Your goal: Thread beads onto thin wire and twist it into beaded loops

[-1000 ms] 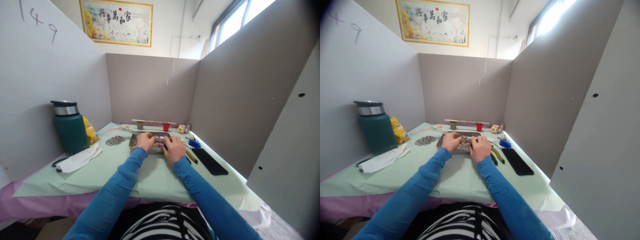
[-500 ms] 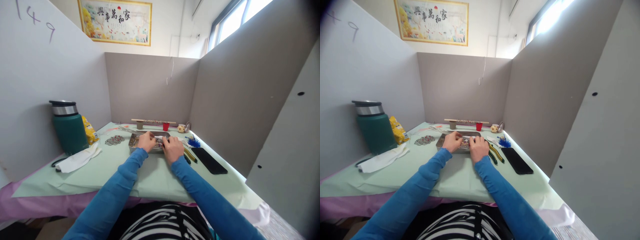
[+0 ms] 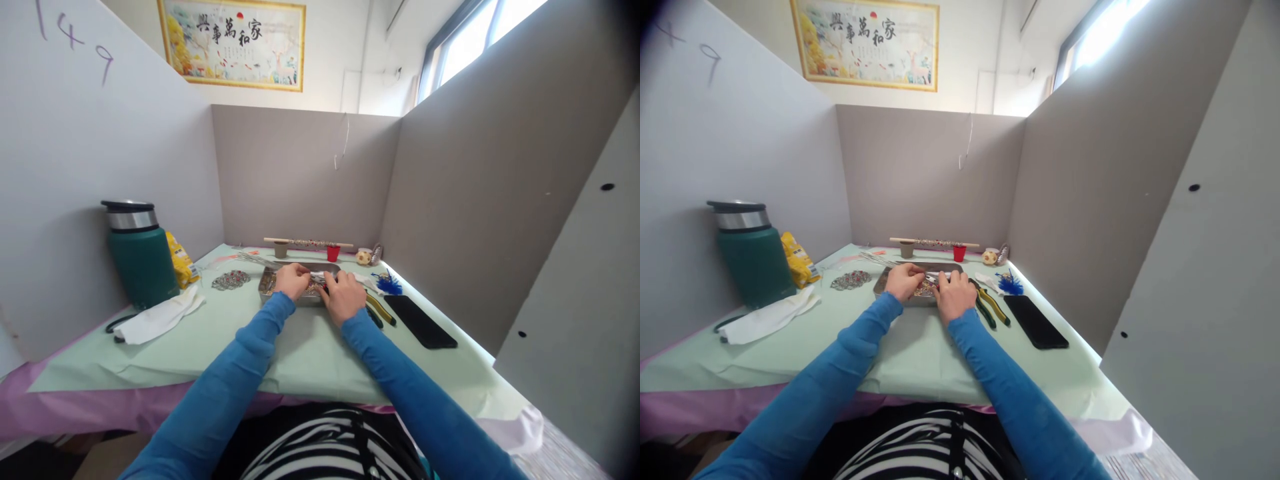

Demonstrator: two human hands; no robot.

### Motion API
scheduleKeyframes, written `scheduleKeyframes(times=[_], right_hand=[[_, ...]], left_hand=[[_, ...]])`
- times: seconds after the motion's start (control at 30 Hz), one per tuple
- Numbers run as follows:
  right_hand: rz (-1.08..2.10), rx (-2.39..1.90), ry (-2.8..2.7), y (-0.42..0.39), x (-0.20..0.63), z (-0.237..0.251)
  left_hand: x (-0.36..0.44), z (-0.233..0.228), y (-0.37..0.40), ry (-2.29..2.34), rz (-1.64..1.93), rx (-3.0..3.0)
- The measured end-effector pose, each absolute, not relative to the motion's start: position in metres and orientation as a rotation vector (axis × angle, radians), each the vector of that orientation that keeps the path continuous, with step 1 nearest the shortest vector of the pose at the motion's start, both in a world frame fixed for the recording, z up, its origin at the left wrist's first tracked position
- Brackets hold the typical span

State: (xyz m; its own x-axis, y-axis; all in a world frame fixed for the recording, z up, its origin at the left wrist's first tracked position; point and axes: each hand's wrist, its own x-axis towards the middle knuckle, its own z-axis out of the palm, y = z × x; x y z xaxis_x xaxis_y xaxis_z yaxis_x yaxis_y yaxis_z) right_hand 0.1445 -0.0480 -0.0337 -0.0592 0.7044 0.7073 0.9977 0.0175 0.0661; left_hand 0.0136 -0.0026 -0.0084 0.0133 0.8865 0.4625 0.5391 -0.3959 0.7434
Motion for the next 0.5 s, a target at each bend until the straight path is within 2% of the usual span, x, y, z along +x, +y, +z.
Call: scheduleKeyframes(times=[0.13, 0.27, 0.43, 0.5], right_hand=[[-0.764, -1.760, -1.814, -0.0478, 0.1444, -0.0341], [-0.765, -1.742, -1.811, -0.0460, 0.1443, -0.0349], [-0.755, -1.736, -1.794, -0.0437, 0.1465, -0.0360], [-0.762, -1.723, -1.783, -0.0435, 0.1500, -0.0370]], left_hand=[[0.0128, -0.0083, -0.0021, 1.442, 1.373, 2.132], [0.0121, -0.0089, 0.0009, 1.390, 1.255, 1.870], [0.0128, -0.0081, 0.0042, 1.404, 1.403, 1.886], [0.0110, -0.0075, 0.0064, 1.326, 1.368, 1.705]])
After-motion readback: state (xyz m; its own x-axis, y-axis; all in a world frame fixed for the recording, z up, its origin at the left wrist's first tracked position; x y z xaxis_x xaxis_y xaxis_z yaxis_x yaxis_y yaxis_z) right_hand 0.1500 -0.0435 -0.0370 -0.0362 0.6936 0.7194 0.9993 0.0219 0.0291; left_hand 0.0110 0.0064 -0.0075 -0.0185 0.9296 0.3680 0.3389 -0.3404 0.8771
